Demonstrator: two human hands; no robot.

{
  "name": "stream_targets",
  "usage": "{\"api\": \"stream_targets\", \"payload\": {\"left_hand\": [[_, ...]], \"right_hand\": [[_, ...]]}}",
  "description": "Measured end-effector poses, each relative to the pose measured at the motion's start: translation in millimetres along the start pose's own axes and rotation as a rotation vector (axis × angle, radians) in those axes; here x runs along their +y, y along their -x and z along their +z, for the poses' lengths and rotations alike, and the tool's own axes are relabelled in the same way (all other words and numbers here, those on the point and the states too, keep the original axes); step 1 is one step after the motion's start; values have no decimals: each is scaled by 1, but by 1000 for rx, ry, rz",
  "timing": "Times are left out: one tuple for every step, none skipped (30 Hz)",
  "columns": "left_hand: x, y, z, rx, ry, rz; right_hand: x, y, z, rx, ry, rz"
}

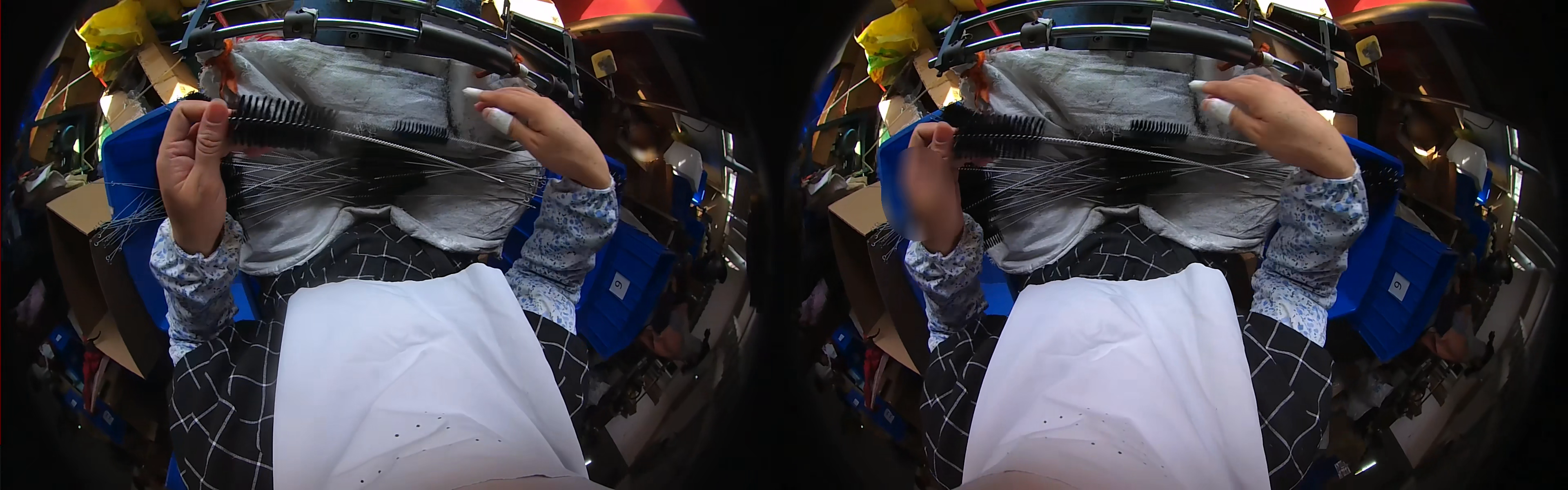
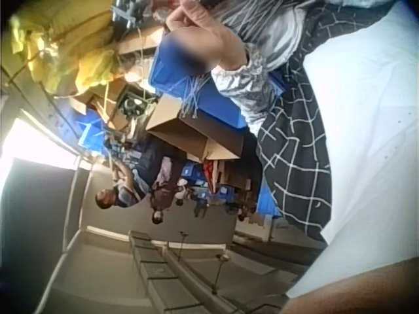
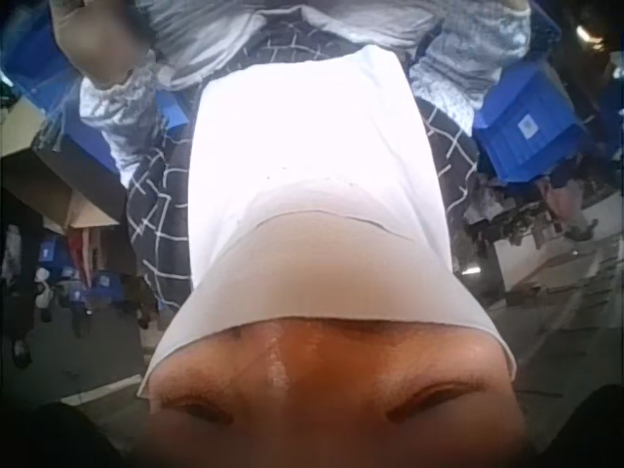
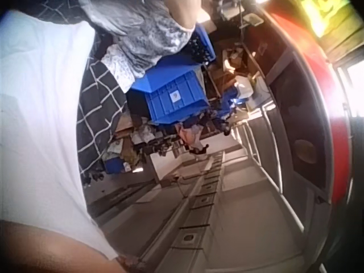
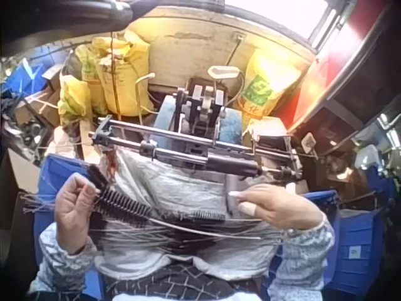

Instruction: The person repeatedly picks up a bundle of black bristles and a metal wire frame, then inserts the bristles into the frame. They perform this repetitive assembly action continuously, handling the components one at a time in a workshop setting.

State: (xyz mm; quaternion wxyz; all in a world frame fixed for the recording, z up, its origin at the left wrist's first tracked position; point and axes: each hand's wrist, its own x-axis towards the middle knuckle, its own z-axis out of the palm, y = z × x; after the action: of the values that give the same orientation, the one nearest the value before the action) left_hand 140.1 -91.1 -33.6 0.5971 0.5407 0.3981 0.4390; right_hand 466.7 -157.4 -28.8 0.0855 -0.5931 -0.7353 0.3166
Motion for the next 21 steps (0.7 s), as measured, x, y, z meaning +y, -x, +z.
{"api": "stream_targets", "payload": {"left_hand": [[-6, 0, 13, -72, -5, 12], [-14, 1, 21, -119, -146, 81], [-22, 6, 30, -127, -232, 82], [-25, 10, 35, -136, -314, 88], [-21, 11, 35, -150, -240, 57], [-15, 13, 30, -155, -169, 29], [-8, 13, 15, -190, -188, 25], [-2, 10, -4, -158, -351, 67], [1, 10, -29, -101, -406, 92], [5, 5, -44, 5, -590, 74], [-4, 1, -62, 113, -759, 118], [-13, 0, -75, 79, -802, 81], [-19, -2, -86, 43, -850, 42], [-27, -4, -94, 6, -884, -3], [-31, 1, -101, 21, -834, -39], [-36, 5, -106, 31, -784, -73], [-39, 7, -107, 36, -729, -105], [-40, 8, -108, 58, -736, -108], [-41, 9, -108, 79, -741, -111], [-42, 9, -107, 100, -746, -116], [-41, 10, -106, 96, -798, -125]], "right_hand": [[-13, -8, 18, -24, -89, -62], [-33, -17, 37, 36, -164, -152], [-53, -26, 49, 29, -317, -181], [-68, -32, 65, 44, -599, -40], [-80, -36, 69, 129, -550, -68], [-83, -39, 66, 73, -564, -75], [-74, -46, 66, 272, -442, -123], [-58, -57, 63, 470, -323, -167], [-32, -72, 54, 658, -154, -92], [0, -83, 41, 849, 18, 5], [27, -89, 30, 858, 236, 219], [49, -95, 24, 871, 371, 318], [61, -98, 19, 962, 421, 327], [64, -99, 13, 964, 449, 351], [65, -106, 13, 964, 454, 352], [65, -110, 13, 963, 459, 357], [64, -111, 12, 952, 479, 359], [64, -113, 12, 952, 473, 352], [64, -114, 12, 952, 469, 347], [65, -115, 13, 950, 464, 342], [67, -115, 13, 950, 449, 332]]}}
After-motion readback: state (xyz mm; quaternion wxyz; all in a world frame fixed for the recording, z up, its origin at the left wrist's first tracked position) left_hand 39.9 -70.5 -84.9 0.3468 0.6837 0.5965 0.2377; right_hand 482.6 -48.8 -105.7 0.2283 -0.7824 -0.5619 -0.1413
